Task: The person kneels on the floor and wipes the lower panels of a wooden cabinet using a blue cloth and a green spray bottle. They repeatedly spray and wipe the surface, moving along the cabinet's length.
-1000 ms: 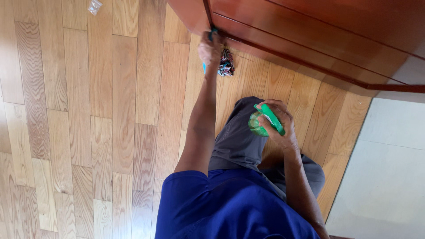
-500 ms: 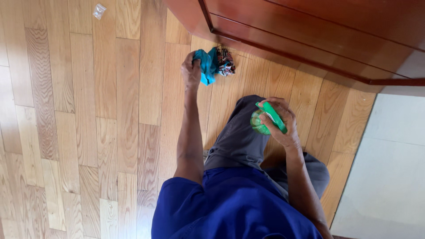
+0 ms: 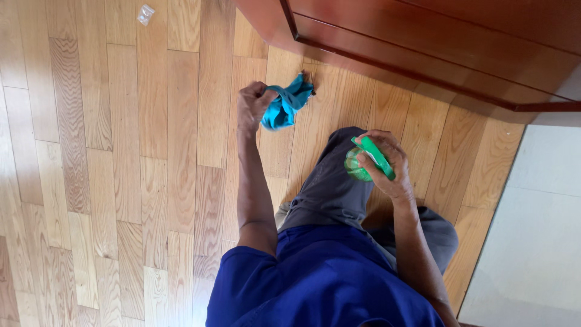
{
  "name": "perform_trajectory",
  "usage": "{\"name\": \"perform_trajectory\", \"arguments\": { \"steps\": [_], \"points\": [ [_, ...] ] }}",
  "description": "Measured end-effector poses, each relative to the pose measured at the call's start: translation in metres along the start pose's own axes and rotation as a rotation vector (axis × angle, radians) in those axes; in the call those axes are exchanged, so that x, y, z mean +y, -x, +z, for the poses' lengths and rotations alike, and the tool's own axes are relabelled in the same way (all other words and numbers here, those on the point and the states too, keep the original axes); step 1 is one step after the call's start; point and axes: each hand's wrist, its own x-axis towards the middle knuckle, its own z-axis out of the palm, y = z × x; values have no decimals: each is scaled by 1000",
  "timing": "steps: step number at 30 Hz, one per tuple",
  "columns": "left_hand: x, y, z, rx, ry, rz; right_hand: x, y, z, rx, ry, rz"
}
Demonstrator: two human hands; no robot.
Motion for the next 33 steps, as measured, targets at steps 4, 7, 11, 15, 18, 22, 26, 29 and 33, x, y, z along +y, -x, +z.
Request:
{"name": "perform_trajectory", "arguments": {
  "steps": [4, 7, 11, 15, 18, 22, 26, 29, 33],
  "points": [
    [14, 2, 0, -34, 977, 449, -2, -1, 0, -1, 38, 7],
    [5, -7, 19, -203, 1311, 176, -4, -2, -2, 2, 62, -14],
    [-27, -32, 61, -150, 672, 64, -5, -4, 0, 8, 101, -30],
    [-42, -68, 93, -21, -317, 259, -2, -5, -2, 8, 60, 7],
    [-38, -83, 109, 53, -325, 213, 2, -5, -4, 14, 61, 30],
    [-31, -84, 124, 161, -283, 298, 10, -4, -3, 13, 160, -65],
    [-24, -88, 149, 210, -403, 213, 16, -5, -6, 10, 117, 35],
    [-17, -95, 161, 180, -542, 100, 16, -6, -5, 11, 181, -73],
    [-6, -105, 159, 142, -812, 83, 10, -6, -7, 23, 79, 57]
  ]
}}
